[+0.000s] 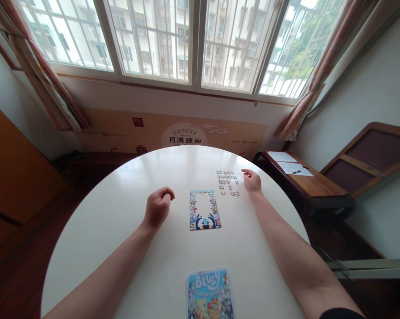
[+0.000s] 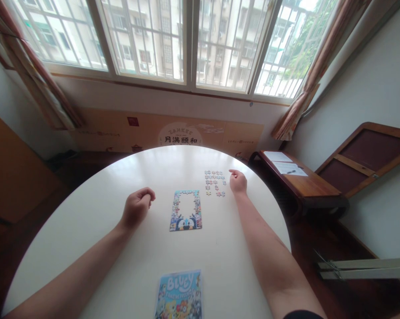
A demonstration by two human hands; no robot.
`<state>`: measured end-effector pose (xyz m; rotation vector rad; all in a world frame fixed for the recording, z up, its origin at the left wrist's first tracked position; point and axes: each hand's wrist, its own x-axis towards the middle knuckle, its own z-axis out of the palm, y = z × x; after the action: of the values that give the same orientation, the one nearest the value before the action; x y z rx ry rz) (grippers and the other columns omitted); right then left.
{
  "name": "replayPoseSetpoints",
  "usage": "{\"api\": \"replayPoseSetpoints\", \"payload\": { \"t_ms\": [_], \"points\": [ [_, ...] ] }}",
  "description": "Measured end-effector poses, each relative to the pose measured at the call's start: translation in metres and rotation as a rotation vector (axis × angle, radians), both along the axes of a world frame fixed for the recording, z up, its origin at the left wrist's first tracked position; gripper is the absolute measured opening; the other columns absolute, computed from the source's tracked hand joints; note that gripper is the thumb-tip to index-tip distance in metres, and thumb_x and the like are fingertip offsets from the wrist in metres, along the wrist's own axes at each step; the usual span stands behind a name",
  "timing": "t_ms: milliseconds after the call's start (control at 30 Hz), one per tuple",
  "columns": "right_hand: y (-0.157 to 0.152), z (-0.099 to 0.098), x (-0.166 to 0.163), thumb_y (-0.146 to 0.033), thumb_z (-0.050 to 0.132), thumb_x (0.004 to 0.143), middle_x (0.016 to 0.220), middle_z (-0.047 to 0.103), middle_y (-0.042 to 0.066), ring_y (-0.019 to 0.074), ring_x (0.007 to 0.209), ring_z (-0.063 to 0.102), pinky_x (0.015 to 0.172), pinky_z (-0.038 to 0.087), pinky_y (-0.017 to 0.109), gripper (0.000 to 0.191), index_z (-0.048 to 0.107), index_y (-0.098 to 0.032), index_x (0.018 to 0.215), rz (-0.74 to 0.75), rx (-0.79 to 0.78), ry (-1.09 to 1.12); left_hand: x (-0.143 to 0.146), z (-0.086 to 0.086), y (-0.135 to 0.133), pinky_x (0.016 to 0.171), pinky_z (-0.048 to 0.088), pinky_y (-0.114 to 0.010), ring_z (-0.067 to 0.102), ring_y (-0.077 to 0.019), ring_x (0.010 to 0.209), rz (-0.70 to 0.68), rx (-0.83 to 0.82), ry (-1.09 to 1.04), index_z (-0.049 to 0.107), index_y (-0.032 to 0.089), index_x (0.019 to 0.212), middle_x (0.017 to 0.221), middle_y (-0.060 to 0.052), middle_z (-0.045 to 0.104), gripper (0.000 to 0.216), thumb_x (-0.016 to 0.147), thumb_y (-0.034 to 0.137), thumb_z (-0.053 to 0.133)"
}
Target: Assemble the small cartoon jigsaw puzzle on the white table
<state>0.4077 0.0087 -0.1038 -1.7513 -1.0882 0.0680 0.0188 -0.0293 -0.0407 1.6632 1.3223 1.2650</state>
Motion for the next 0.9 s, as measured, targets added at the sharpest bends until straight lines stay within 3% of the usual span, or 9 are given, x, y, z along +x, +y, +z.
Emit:
{"api": "replayPoseSetpoints", "payload": {
  "t_ms": [267, 433, 733, 900],
  "points": [
    [0.003, 0.018, -0.023, -0.021, 0.052, 0.082, 0.104, 0.072, 0.010, 0.0259, 0.099, 0.062, 0.101, 0.045, 0.041, 0.032, 0.080, -0.020, 0.099, 0.190, 0.026, -0.283, 0.001, 0.001, 0.002, 0.046, 0.032, -0.024, 0.042, -0.0126, 0.047, 0.006, -0.005, -0.003, 0.057, 0.020, 0.057, 0.048, 0.003, 0.047, 0.016, 0.063, 0.024, 0.043],
    [0.003, 0.024, -0.032, -0.018, 0.052, 0.084, 0.102, 0.073, 0.009, 0.0259, 0.099, 0.061, 0.099, 0.046, 0.041, 0.032, 0.080, -0.021, 0.098, 0.248, 0.006, -0.384, 0.000, 0.000, 0.002, 0.046, 0.032, -0.024, 0.043, -0.0127, 0.047, 0.002, -0.003, 0.001, 0.058, 0.019, 0.057, 0.048, 0.002, 0.048, 0.016, 0.063, 0.024, 0.043],
    [-0.001, 0.034, -0.025, -0.011, 0.046, 0.084, 0.103, 0.074, 0.010, 0.0255, 0.098, 0.063, 0.098, 0.047, 0.040, 0.039, 0.080, -0.017, 0.103, 0.192, -0.071, -0.434, 0.000, -0.001, 0.002, 0.047, 0.032, -0.024, 0.042, -0.0124, 0.047, 0.000, 0.003, 0.006, 0.058, 0.019, 0.057, 0.048, 0.003, 0.048, 0.017, 0.063, 0.024, 0.043],
    [-0.008, 0.051, -0.036, -0.018, 0.051, 0.089, 0.103, 0.076, 0.008, 0.0209, 0.091, 0.067, 0.091, 0.050, 0.031, 0.032, 0.080, -0.019, 0.102, 0.349, -0.211, -0.476, -0.002, -0.004, 0.004, 0.047, 0.032, -0.024, 0.043, -0.0124, 0.047, -0.004, 0.004, 0.010, 0.058, 0.019, 0.058, 0.048, 0.003, 0.048, 0.018, 0.064, 0.025, 0.043]
  ]
}}
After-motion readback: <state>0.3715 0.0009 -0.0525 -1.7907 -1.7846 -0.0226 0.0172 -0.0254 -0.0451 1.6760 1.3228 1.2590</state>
